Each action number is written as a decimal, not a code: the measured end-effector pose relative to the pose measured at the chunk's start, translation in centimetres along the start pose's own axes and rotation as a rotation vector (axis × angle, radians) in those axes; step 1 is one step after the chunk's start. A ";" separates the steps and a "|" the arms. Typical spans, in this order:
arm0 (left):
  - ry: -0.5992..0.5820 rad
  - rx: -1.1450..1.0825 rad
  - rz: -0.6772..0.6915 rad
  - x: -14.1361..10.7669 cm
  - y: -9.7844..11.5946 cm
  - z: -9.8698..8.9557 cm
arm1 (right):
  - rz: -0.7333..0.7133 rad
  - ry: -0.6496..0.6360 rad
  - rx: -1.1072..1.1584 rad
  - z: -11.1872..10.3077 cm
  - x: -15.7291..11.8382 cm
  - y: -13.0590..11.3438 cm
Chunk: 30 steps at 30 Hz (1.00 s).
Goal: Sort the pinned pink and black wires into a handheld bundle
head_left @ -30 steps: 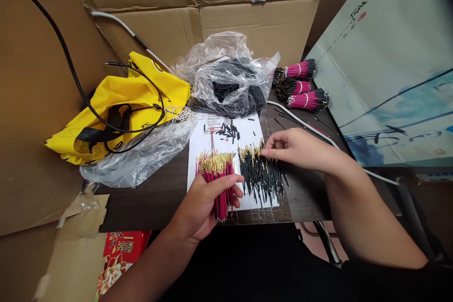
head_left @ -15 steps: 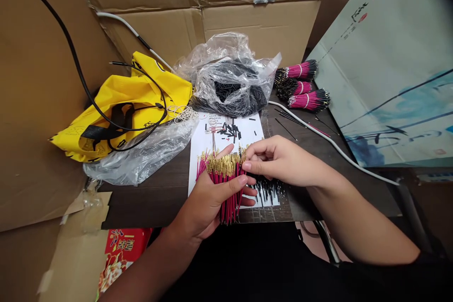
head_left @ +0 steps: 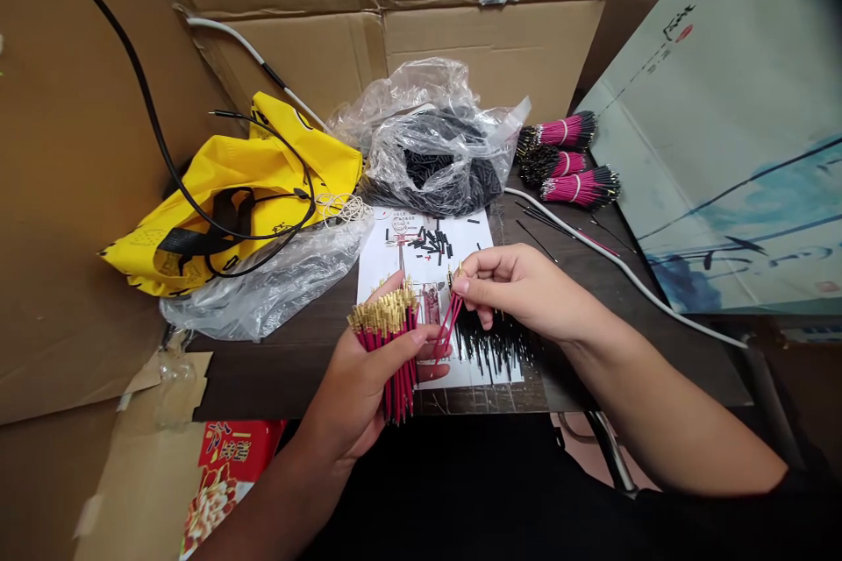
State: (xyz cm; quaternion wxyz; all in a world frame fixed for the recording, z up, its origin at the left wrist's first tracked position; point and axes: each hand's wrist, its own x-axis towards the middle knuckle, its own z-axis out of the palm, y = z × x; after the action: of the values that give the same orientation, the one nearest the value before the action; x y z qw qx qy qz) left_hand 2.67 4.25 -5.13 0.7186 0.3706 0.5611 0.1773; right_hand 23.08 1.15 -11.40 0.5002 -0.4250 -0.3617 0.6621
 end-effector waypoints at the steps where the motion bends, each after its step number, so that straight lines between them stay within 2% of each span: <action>1: 0.030 0.003 0.008 -0.3 0.1 -0.5 | 0.008 0.008 0.000 0.2 0.1 -0.1; 10: 0.206 0.090 0.148 -2.0 1.7 -5.0 | 0.197 -0.074 -0.054 3.1 3.4 0.5; 13: 0.221 0.135 0.158 -2.1 1.6 -5.8 | 0.262 -0.093 -0.045 3.6 4.8 0.9; 16: 0.218 0.129 0.124 -2.1 1.2 -6.2 | 0.263 -0.093 -0.181 3.9 5.4 1.2; 21: 0.216 0.090 0.108 -2.1 1.2 -6.4 | 0.064 0.021 -0.664 4.3 5.2 1.5; 25: 0.173 0.073 0.072 -2.2 1.5 -6.0 | -0.223 0.194 -1.037 4.0 5.2 1.4; 27: 0.141 0.062 0.058 -2.1 1.4 -5.9 | -0.352 0.182 -1.185 3.6 5.4 1.3; 30: 0.125 0.036 0.050 -1.7 1.1 -6.1 | -0.472 0.021 -1.332 3.2 5.8 1.3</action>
State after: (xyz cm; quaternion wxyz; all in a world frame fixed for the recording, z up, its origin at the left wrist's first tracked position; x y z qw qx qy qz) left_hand -3.35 5.87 -3.74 0.6708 0.3856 0.5985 0.2077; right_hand 18.91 6.35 -12.52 0.2676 -0.5574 -0.7674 0.1696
